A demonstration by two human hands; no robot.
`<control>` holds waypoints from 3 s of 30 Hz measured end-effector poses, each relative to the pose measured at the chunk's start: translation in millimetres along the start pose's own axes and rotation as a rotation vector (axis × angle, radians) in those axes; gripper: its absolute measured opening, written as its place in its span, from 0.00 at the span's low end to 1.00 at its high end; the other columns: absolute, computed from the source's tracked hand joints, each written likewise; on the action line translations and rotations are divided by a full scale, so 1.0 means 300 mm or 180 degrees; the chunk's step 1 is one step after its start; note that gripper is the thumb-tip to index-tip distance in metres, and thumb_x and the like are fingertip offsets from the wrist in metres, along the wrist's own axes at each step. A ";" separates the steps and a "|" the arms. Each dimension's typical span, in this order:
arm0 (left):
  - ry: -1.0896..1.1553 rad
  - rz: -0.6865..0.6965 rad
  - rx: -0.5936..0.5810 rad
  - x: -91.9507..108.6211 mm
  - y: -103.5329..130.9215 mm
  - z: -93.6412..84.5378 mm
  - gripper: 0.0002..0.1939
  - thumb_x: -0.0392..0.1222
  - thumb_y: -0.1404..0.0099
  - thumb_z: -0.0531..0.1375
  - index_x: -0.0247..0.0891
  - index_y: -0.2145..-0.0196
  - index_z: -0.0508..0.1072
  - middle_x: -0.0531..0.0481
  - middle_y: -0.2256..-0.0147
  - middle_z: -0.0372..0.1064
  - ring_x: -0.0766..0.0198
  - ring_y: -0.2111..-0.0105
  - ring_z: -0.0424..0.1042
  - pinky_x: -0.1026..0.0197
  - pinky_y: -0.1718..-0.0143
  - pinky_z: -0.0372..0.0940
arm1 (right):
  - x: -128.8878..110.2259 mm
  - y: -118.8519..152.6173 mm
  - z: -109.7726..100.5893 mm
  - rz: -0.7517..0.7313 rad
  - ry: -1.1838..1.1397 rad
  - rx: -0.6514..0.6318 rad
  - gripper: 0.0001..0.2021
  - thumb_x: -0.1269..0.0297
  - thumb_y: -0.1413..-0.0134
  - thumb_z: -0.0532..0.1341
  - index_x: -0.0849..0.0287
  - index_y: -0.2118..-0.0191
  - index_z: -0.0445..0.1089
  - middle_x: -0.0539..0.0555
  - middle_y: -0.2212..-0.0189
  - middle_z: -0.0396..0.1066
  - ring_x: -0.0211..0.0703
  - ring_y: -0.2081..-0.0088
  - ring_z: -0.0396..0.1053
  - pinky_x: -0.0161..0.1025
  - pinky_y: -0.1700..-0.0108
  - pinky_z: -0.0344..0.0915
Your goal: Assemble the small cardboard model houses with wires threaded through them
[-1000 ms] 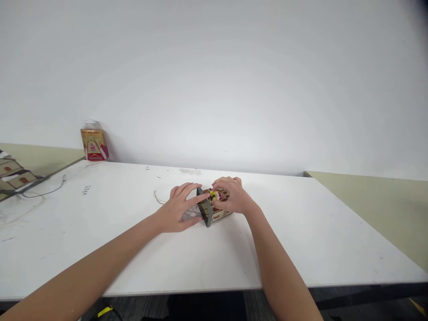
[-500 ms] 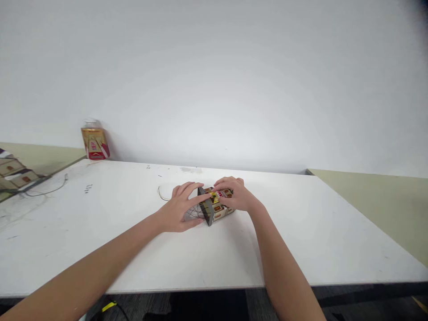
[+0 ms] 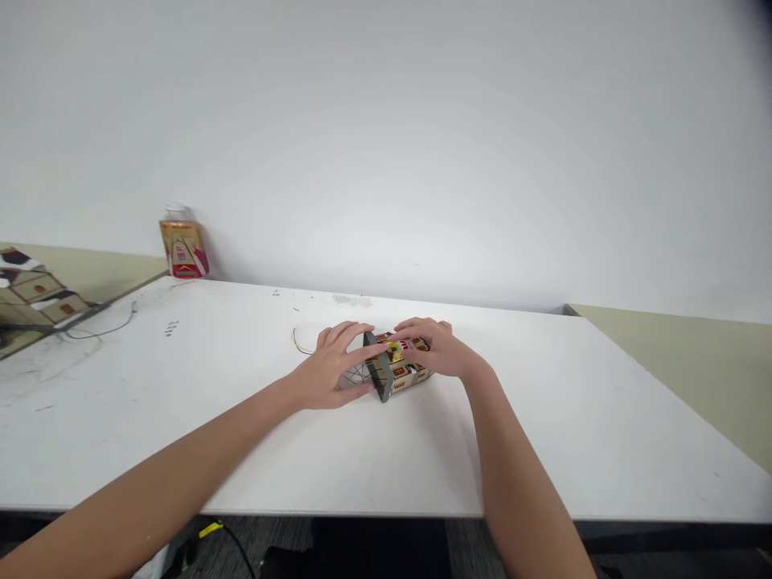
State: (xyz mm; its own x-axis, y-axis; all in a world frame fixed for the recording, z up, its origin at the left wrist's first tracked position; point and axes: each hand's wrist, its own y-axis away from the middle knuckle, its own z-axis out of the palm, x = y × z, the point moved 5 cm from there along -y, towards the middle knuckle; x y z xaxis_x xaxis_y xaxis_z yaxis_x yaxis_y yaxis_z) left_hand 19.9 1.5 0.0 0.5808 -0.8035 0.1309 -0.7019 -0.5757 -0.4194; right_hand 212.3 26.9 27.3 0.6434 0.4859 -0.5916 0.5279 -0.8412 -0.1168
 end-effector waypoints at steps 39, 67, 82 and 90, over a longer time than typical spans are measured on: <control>0.0088 -0.0127 0.0001 -0.021 0.009 0.003 0.33 0.48 0.38 0.58 0.51 0.37 0.53 0.41 0.39 0.50 0.44 0.41 0.50 0.39 0.42 0.47 | 0.024 0.003 -0.008 0.0198 0.0191 0.0012 0.13 0.52 0.44 0.58 0.41 0.54 0.72 0.50 0.41 0.58 0.52 0.42 0.60 0.61 0.39 0.44; 0.0465 -0.0489 0.0053 0.004 -0.003 0.011 0.26 0.45 0.39 0.59 0.50 0.44 0.61 0.42 0.42 0.51 0.45 0.43 0.51 0.38 0.46 0.53 | 0.020 -0.012 -0.008 0.0075 -0.0240 0.0315 0.08 0.57 0.49 0.62 0.45 0.61 0.75 0.50 0.49 0.67 0.47 0.47 0.64 0.52 0.42 0.53; 0.0490 -0.0730 0.0177 0.017 -0.027 0.007 0.20 0.46 0.42 0.61 0.46 0.51 0.67 0.43 0.46 0.56 0.47 0.45 0.54 0.42 0.47 0.53 | 0.014 -0.036 -0.010 0.0154 0.0062 0.0135 0.06 0.57 0.50 0.61 0.48 0.67 0.74 0.49 0.55 0.71 0.50 0.48 0.63 0.59 0.43 0.45; 0.0178 -0.0679 0.0032 0.030 -0.048 -0.004 0.19 0.44 0.45 0.61 0.43 0.55 0.67 0.44 0.44 0.62 0.41 0.38 0.49 0.38 0.46 0.43 | 0.003 -0.046 -0.022 0.0156 0.0161 -0.0058 0.06 0.58 0.51 0.61 0.48 0.67 0.73 0.48 0.57 0.72 0.51 0.46 0.61 0.61 0.42 0.41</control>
State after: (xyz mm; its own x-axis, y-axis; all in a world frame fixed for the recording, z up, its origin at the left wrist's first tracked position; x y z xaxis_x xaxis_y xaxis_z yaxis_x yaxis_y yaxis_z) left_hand 34.8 2.5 8.3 0.6918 -0.6708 0.2673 -0.5612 -0.7323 -0.3857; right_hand 209.4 40.5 33.8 0.6957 0.4560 -0.5551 0.5049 -0.8600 -0.0738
